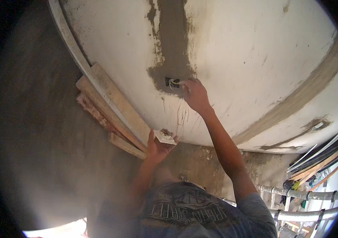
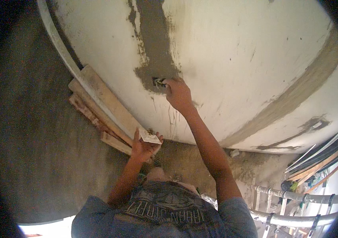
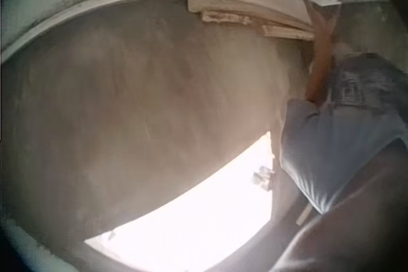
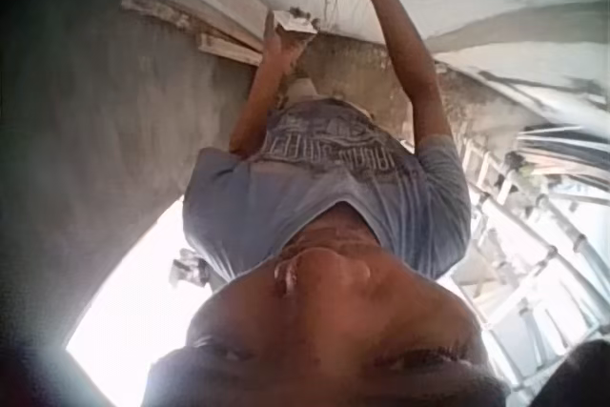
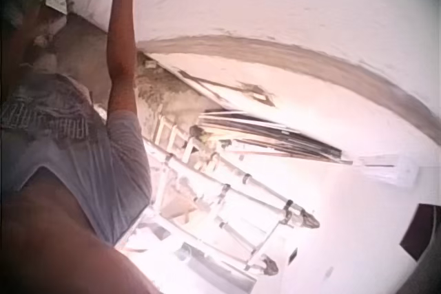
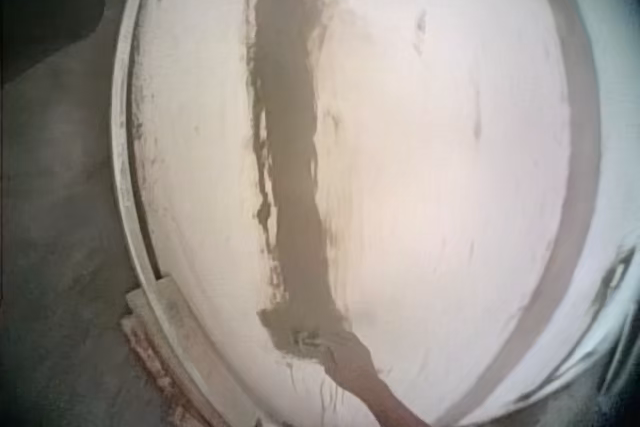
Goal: The person installs an electrical wall socket by connecting wires and securing the plate with a screwdriver.
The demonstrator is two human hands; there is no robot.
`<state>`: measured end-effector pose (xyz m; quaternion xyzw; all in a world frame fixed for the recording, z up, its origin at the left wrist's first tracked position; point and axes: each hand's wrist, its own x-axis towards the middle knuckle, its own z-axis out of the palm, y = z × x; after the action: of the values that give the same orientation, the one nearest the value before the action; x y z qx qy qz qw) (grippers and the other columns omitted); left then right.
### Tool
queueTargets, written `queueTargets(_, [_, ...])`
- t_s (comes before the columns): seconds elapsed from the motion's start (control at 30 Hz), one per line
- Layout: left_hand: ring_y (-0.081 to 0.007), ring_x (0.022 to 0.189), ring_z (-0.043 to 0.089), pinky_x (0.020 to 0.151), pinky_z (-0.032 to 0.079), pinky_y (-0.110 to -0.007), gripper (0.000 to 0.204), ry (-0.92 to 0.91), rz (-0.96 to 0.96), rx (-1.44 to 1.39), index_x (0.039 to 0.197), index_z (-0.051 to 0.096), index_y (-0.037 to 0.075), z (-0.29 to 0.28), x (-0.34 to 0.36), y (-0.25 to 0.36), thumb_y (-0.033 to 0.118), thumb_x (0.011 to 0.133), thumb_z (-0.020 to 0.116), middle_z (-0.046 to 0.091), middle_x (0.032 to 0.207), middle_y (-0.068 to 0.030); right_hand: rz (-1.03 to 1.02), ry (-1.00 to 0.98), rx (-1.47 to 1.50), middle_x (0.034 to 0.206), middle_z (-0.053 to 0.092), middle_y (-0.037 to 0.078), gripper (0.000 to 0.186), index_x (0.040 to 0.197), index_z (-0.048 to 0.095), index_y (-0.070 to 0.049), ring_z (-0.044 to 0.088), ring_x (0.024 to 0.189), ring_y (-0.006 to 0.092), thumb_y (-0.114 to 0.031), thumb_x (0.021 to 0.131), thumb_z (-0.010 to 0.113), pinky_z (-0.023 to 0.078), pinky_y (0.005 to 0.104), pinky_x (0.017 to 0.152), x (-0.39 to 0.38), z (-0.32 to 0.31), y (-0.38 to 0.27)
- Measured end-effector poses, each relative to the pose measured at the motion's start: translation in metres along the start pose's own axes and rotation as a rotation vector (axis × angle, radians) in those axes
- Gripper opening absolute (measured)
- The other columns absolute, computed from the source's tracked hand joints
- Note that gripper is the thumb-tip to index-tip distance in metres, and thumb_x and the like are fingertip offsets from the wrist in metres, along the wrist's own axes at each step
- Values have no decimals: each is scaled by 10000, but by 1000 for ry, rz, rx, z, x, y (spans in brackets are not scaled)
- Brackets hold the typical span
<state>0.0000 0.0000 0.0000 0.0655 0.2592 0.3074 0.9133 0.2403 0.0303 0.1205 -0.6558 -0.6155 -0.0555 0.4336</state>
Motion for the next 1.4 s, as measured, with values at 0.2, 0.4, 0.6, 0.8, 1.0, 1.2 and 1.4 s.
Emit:
queueTargets(0.2, [-423,1155,539,938,505,-529,693,-98,52,-36,1300,424,71,-12,53,33,654,929,381,513,1269,-188,145,19,-114,906,642,164,200,1035,647,-48,603,826,331,-137,874,568,489,408,715,30,35,15])
queueTargets(0.4, [-395,1129,574,891,547,-494,640,-182,182,90,1347,426,117,-21,93,71,619,955,355,538,1288,-166,613,71,498,844,686,122,252,1052,659,-3,637,734,203,-208,940,565,510,346,650,-9,77,58])
queueTargets(0.6, [-346,1145,578,930,511,-519,640,-154,189,273,1395,365,125,12,116,97,601,968,346,509,1322,-157,583,-25,448,790,671,73,239,1007,665,30,623,730,155,-179,938,571,520,325,659,8,106,41])
queueTargets(0.8, [-318,1103,554,916,518,-462,615,-122,119,362,1388,337,117,24,147,97,532,956,475,461,1286,-137,605,-49,579,787,671,67,169,972,674,10,614,703,130,-137,908,621,517,299,644,22,115,42])
queueTargets(1.0, [-337,1121,556,923,506,-516,642,-27,240,427,1368,378,109,36,160,84,536,917,542,484,1262,-152,576,-132,510,770,651,54,163,924,656,11,596,684,113,-148,910,623,501,282,616,26,117,45])
queueTargets(1.2, [-319,1083,588,882,530,-488,642,42,271,479,1361,396,111,40,167,72,558,918,522,517,1264,-151,672,-194,691,698,565,5,178,880,636,-12,499,604,92,-182,928,617,429,270,542,20,122,63])
queueTargets(1.4, [-309,1088,576,872,521,-444,684,5,268,438,1375,359,94,26,162,68,570,911,521,479,1276,-149,785,-189,891,664,460,-60,265,1076,680,-65,394,555,31,-287,954,603,312,218,480,20,122,52])
